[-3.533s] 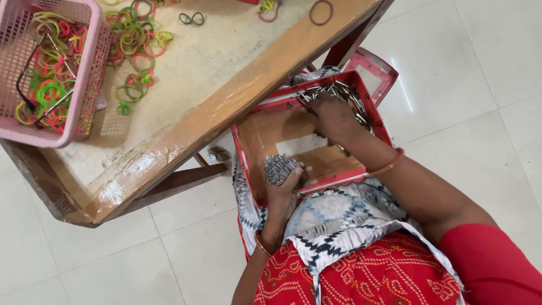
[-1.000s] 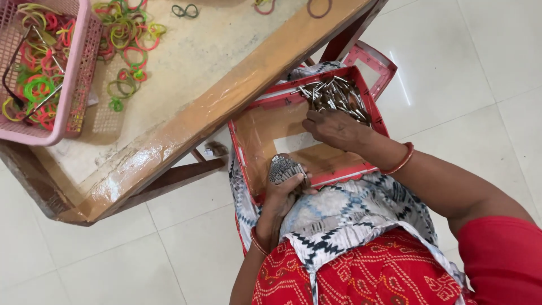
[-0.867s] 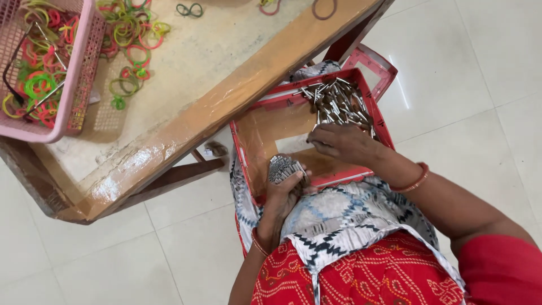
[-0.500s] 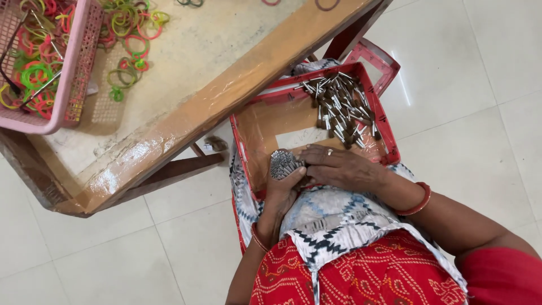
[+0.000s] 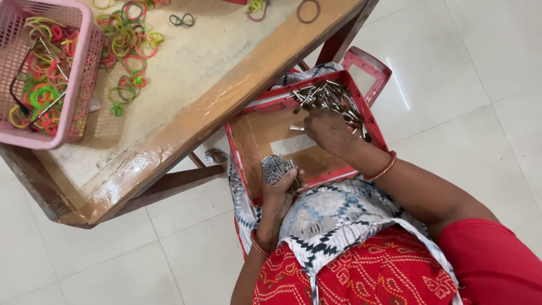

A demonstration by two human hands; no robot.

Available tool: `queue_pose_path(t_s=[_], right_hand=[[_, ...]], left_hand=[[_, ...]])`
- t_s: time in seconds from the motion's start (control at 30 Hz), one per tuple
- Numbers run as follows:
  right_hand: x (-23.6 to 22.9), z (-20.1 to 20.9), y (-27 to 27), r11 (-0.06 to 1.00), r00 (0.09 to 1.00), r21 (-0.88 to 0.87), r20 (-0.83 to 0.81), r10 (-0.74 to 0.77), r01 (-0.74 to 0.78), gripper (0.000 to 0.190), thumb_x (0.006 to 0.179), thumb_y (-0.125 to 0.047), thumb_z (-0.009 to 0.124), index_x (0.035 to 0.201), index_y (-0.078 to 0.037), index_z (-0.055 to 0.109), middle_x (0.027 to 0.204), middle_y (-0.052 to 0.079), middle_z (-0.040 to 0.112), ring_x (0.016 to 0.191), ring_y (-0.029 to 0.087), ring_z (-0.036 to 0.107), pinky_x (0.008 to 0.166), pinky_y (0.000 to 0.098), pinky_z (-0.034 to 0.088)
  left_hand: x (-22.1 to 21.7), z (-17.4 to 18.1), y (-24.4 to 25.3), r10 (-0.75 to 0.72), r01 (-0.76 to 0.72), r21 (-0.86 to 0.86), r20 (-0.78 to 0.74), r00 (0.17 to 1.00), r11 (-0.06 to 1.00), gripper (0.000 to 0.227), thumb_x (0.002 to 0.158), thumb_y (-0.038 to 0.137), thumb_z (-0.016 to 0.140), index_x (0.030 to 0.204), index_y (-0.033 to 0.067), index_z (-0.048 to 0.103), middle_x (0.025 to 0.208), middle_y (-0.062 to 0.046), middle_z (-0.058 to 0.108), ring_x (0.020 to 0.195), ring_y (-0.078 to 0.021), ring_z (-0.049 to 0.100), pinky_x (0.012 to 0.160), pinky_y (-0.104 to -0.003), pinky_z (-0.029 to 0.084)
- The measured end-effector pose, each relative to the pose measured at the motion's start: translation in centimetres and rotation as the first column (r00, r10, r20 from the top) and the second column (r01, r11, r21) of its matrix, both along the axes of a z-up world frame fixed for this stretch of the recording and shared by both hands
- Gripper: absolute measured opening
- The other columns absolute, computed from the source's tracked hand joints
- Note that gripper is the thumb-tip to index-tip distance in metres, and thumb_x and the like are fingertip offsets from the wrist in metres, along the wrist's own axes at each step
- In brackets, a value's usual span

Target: Sorting and grouping small metal hair clips at a workshop table.

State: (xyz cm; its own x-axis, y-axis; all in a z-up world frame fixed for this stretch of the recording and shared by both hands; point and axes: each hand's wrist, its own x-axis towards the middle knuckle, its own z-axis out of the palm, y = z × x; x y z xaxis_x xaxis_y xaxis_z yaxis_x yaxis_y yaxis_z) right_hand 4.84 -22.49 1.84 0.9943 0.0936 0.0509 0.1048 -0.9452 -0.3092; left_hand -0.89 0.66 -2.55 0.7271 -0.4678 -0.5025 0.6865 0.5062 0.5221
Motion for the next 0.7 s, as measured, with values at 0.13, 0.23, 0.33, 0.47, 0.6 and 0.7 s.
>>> queue_pose_path(t_s=[0.13,0.23,0.33,0.47,0.6,0.7], right_hand=[[-2.3,1.4,1.0,0.992,0.992,0.021,-0.037,0.124,-0.124,0.014,0.086,-0.019,0.073,0.092,-0.007,0.072,0.097,0.015,0.068,0.091,0.035,0.067,0.079,0.046,0.055],[-4.5,3.7,1.2,0.958,0.995,0.282,-0.064,0.078,-0.057,0.018,0.084,-0.021,0.076,0.092,-0.006,0.07,0.092,0.013,0.068,0.087,0.032,0.069,0.076,0.0436,0.056],[-6.8,6.2,2.7,0.735,0.943,0.646,-0.332,0.027,0.206,0.02,0.084,-0.019,0.075,0.098,-0.005,0.07,0.09,0.009,0.068,0.078,0.027,0.07,0.07,0.0394,0.057],[-7.4,6.6,3.6,0.839,0.991,0.536,-0.027,0.132,-0.097,0.025,0.082,-0.023,0.078,0.098,-0.005,0.071,0.092,0.009,0.067,0.083,0.027,0.068,0.071,0.0378,0.056],[-4.6,6.4,1.4,0.765,0.95,0.63,-0.14,0.28,-0.132,0.018,0.088,-0.023,0.077,0.098,-0.008,0.075,0.097,0.008,0.071,0.086,0.027,0.072,0.079,0.0396,0.057],[-1.8,2.0,-0.3,0.934,0.994,0.356,-0.105,0.043,-0.003,0.019,0.089,-0.021,0.073,0.105,-0.009,0.073,0.1,0.012,0.068,0.088,0.032,0.069,0.079,0.044,0.056]], left_hand=[[0.5,2.0,-0.3,0.038,-0.038,0.005,0.002,0.999,0.999,0.017,0.094,-0.001,0.07,0.11,-0.0024,0.066,0.096,-0.016,0.073,0.074,-0.0248,0.07,0.062,-0.036,0.064],[0.9,4.0,-0.9,0.094,-0.092,0.056,-0.044,0.995,0.994,0.021,0.091,-0.003,0.069,0.112,-0.001,0.064,0.097,-0.012,0.071,0.085,-0.0216,0.074,0.062,-0.038,0.065],[0.7,4.5,-0.9,0.06,-0.059,-0.029,0.051,0.997,0.998,0.03,0.089,-0.006,0.069,0.117,0.0014,0.062,0.098,-0.012,0.072,0.084,-0.0206,0.073,0.062,-0.035,0.065],[0.1,2.4,-0.8,0.1,-0.108,0.029,0.191,0.976,0.994,0.036,0.09,-0.013,0.073,0.119,0.0004,0.056,0.103,-0.01,0.07,0.087,-0.0195,0.071,0.072,-0.033,0.064],[0.4,3.9,-1.1,0.143,-0.147,0.035,0.108,0.984,0.989,0.036,0.087,-0.008,0.072,0.117,0.0059,0.058,0.093,-0.008,0.068,0.074,-0.018,0.068,0.059,-0.037,0.066],[0.5,2.9,-0.9,0.074,-0.077,0.042,0.063,0.995,0.996,0.02,0.092,-0.002,0.069,0.111,-0.0013,0.063,0.094,-0.014,0.072,0.079,-0.0218,0.072,0.061,-0.038,0.066]])
